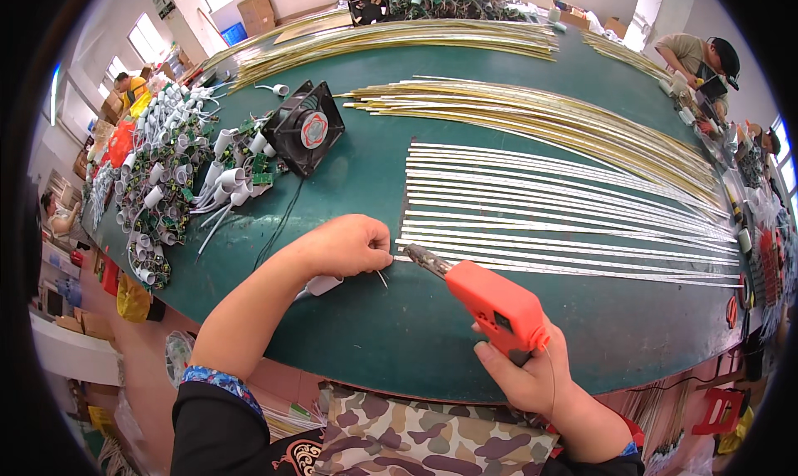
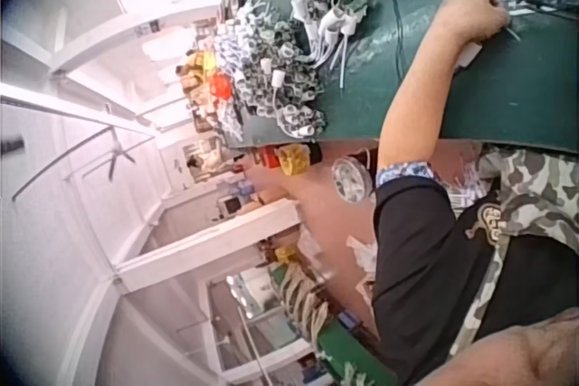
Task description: The person solders wires and circuit components onto LED light strips on a factory assembly table. This is done using a soldering iron and wire strippers.
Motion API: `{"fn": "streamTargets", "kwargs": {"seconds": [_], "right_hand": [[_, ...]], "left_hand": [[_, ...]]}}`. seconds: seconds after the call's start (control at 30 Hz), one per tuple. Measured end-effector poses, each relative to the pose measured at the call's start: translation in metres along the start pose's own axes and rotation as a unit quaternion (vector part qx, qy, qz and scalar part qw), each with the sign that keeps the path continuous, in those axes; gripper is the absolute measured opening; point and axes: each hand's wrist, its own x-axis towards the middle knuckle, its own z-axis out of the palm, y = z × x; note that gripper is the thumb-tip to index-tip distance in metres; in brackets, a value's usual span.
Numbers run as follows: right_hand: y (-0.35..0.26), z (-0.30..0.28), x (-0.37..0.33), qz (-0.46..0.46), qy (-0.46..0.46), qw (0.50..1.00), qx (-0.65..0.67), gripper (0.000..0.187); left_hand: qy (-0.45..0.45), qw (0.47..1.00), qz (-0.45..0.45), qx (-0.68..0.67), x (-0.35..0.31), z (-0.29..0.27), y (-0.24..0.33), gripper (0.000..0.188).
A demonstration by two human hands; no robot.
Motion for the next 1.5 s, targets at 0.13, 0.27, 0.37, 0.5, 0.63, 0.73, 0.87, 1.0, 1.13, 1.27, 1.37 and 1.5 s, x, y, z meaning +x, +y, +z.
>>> {"fn": "streamTargets", "kwargs": {"seconds": [0.13,0.27,0.37,0.5,0.63,0.73,0.87,1.0,1.13,1.27,1.37,1.5], "right_hand": [[-0.003,0.002,0.001,-0.033,0.025,0.999,0.032,0.027],[-0.003,-0.001,0.001,-0.019,0.008,0.999,0.024,0.029],[-0.001,0.000,0.001,-0.023,0.008,0.999,0.022,0.031],[-0.004,0.000,0.002,0.001,0.009,0.999,0.044,0.035],[-0.001,-0.002,0.002,-0.004,0.006,0.999,0.046,0.037],[0.003,-0.004,0.002,-0.012,-0.003,0.999,0.039,0.045],[0.002,-0.006,0.003,0.003,-0.003,0.998,0.057,0.039],[0.006,-0.003,0.004,-0.013,0.006,0.999,0.051,0.042],[0.007,-0.004,0.006,-0.008,0.001,0.998,0.062,0.041],[0.003,-0.006,0.008,-0.010,-0.005,0.999,0.043,0.041],[0.001,-0.005,0.008,-0.015,0.001,0.999,0.044,0.042],[-0.006,-0.002,0.011,0.001,0.004,0.998,0.061,0.041]], "left_hand": [[-0.002,1.000,0.000,-0.008,0.001,0.000,0.001,0.012],[-0.001,1.000,-0.010,-0.004,-0.001,-0.001,0.004,0.013],[-0.008,1.000,-0.016,0.003,0.000,-0.002,0.007,0.013],[-0.002,1.000,-0.011,0.008,0.002,0.000,0.003,0.016],[0.005,0.999,0.002,0.035,-0.001,0.001,0.004,0.016],[-0.010,1.000,0.005,-0.008,-0.008,-0.002,0.000,0.019],[-0.036,0.998,0.053,-0.027,-0.010,-0.004,-0.005,0.022],[-0.055,0.994,0.090,-0.034,-0.009,-0.003,-0.011,0.016],[-0.046,0.991,0.128,0.002,-0.007,-0.002,-0.012,0.013],[-0.005,0.990,0.139,0.032,-0.009,0.002,-0.011,0.013],[0.048,0.988,0.144,0.016,-0.007,0.009,-0.014,0.014],[0.100,0.990,0.097,0.012,-0.002,0.015,-0.012,0.016]]}}
